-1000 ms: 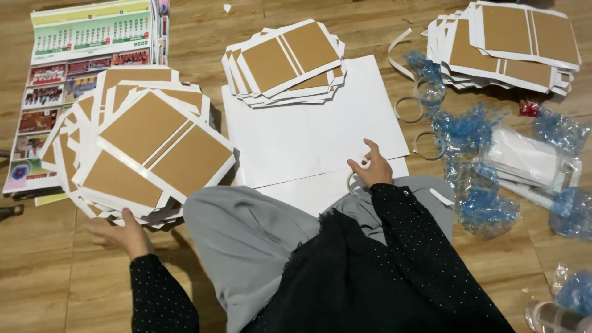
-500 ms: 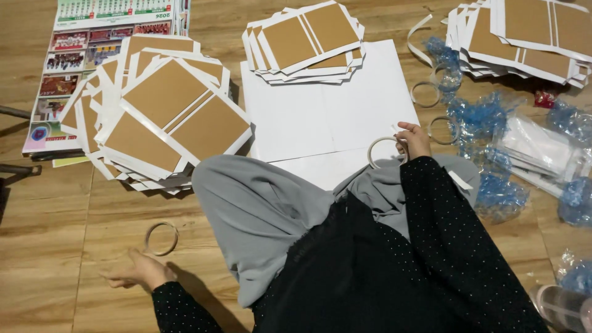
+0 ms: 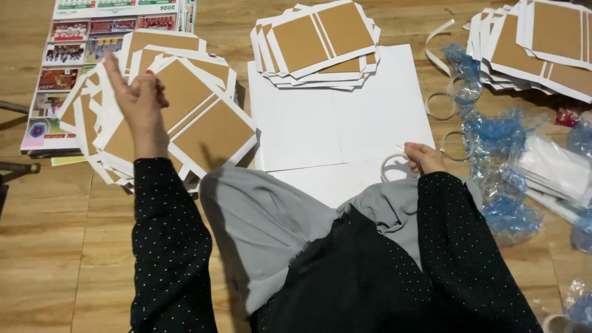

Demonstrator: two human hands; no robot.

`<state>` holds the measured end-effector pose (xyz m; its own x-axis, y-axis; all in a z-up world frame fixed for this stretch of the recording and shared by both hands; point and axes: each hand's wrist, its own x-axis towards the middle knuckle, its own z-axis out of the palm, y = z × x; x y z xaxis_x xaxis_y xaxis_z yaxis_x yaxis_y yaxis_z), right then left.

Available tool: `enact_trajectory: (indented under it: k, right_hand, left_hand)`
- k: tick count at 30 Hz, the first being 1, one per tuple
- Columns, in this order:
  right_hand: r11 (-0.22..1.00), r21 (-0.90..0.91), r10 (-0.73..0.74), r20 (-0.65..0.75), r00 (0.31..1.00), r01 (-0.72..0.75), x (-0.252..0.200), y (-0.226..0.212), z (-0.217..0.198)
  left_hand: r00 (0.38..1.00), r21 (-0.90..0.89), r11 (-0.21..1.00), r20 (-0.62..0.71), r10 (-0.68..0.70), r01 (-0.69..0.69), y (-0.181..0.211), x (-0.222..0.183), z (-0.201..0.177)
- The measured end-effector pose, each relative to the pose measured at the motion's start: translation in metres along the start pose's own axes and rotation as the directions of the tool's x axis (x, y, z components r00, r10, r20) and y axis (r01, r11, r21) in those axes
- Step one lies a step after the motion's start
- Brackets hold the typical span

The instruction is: Applying double-sided tape to cardboard folders and stacking them

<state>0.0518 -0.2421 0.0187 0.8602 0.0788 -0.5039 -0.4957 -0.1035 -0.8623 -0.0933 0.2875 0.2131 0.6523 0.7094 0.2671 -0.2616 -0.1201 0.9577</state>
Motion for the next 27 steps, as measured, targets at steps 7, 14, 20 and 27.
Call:
enact_trajectory:
  k: [7,14,20,27]
  right_hand:
    - [1.000,-0.016,0.012,-0.011,1.000,-0.012,0.032,0.009,-0.005]
    - [0.881,-0.473,-0.034,-0.023,0.999,0.019,0.068,0.041,0.003]
    - [0.462,-0.887,0.060,0.023,0.998,-0.007,0.003,-0.045,0.054]
    - [0.425,-0.905,0.136,0.097,0.986,0.030,-0.008,-0.074,0.059]
  left_hand:
    - [0.929,0.138,0.969,0.284,-0.238,0.206,-0.127,-0.039,0.115]
    - [0.761,0.775,0.623,0.466,-0.452,-0.104,-0.193,-0.060,0.178]
    - [0.785,0.793,0.290,0.594,-0.175,-0.536,-0.225,-0.022,0.221]
    - [0.738,0.732,-0.122,0.675,0.001,-0.670,-0.234,0.009,0.248]
